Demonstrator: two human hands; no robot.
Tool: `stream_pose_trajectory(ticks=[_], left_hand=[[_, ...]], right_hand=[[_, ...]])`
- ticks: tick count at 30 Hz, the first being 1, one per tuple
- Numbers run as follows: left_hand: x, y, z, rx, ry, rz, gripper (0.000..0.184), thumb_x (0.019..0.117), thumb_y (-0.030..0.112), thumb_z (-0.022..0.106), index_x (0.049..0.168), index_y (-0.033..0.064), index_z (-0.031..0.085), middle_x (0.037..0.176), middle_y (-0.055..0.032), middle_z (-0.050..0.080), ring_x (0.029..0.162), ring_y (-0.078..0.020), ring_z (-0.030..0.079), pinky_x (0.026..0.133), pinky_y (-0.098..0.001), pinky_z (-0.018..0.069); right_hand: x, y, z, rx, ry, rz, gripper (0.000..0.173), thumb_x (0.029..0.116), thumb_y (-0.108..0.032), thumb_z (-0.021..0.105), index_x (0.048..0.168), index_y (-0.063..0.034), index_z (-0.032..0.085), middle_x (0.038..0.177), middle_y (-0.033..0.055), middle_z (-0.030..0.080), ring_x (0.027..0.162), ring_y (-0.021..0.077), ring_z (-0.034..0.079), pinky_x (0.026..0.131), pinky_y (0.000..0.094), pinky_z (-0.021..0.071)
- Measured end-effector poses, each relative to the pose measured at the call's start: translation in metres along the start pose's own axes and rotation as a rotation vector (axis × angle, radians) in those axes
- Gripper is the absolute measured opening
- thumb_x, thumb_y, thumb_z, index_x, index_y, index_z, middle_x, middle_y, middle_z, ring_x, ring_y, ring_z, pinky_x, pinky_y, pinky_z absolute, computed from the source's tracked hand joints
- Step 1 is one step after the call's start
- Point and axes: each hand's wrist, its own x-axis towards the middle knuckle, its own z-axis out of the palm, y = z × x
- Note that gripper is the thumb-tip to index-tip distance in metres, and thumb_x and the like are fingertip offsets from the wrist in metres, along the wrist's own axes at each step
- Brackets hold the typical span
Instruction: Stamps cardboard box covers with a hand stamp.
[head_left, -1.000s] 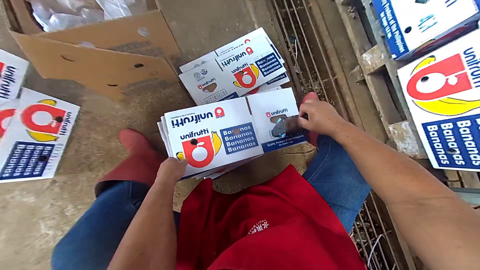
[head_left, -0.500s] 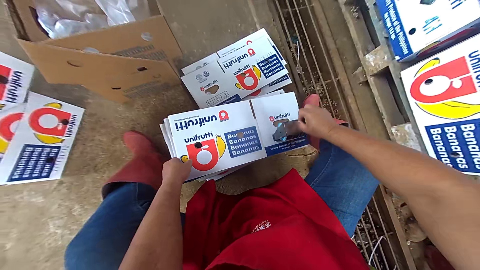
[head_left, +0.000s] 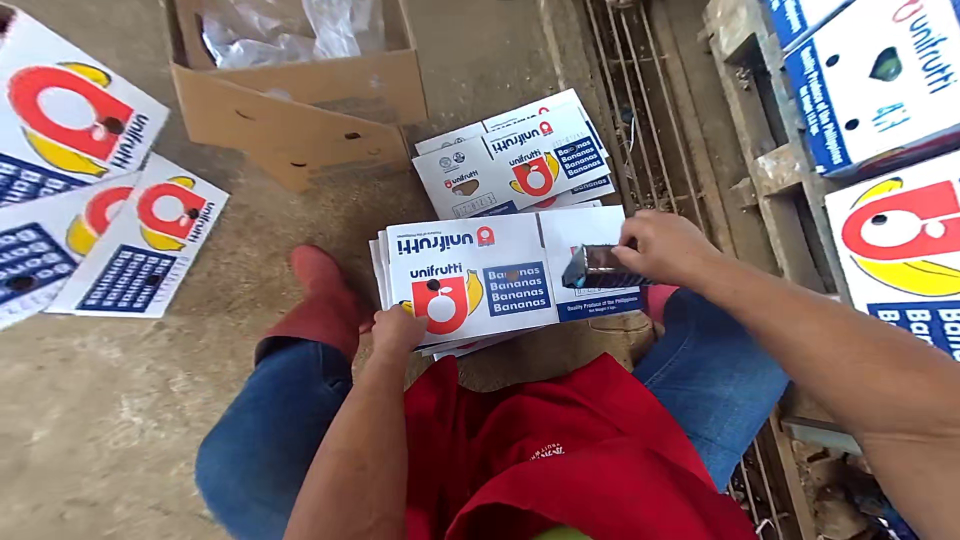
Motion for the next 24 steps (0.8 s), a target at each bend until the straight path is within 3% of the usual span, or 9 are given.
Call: stream_pose_trajectory(ticks=[9,18,24], left_hand=[[-0.011,0.008,-0.009,-0.078,-0.022,-0.029,0.052,0.1025,0.032,0.063,0.131,-0.0117,0.058,0.143,-0.0393,0.046,0.133,-0.0541,0.048,0.107,-0.0663,0.0417],[-0.016,0.018,-0.015,-0.076,-0.031,-0.055,0.051,0.1019,0.029,0.064,0.130,-0.0124,0.058,0.144,-0.0383,0.045,0.131,-0.0531,0.050,0.106,-0.0643,0.0433],[-0.011,0.019,-0.014,-0.108,-0.029,-0.063,0.048,0.1008,0.025,0.066,0.128,-0.0141,0.058,0.142,-0.0402,0.046,0.131,-0.0552,0.049,0.106,-0.0655,0.0425]], right_hand=[[0.087,-0.086,0.008,-0.021,-0.082,-0.086,0.025,0.1036,-0.014,0.056,0.106,0.0075,0.068,0.110,0.0257,0.066,0.108,0.0416,0.065,0.089,0.0589,0.0506],[0.111,-0.096,0.028,-0.059,-0.115,-0.084,0.024,0.1035,-0.013,0.055,0.107,0.0082,0.067,0.114,0.0264,0.064,0.108,0.0424,0.066,0.087,0.0585,0.0515],[0.097,-0.105,0.045,-0.037,-0.020,-0.014,0.023,0.1019,-0.009,0.054,0.105,0.0098,0.067,0.114,0.0296,0.063,0.099,0.0446,0.068,0.078,0.0573,0.0547]])
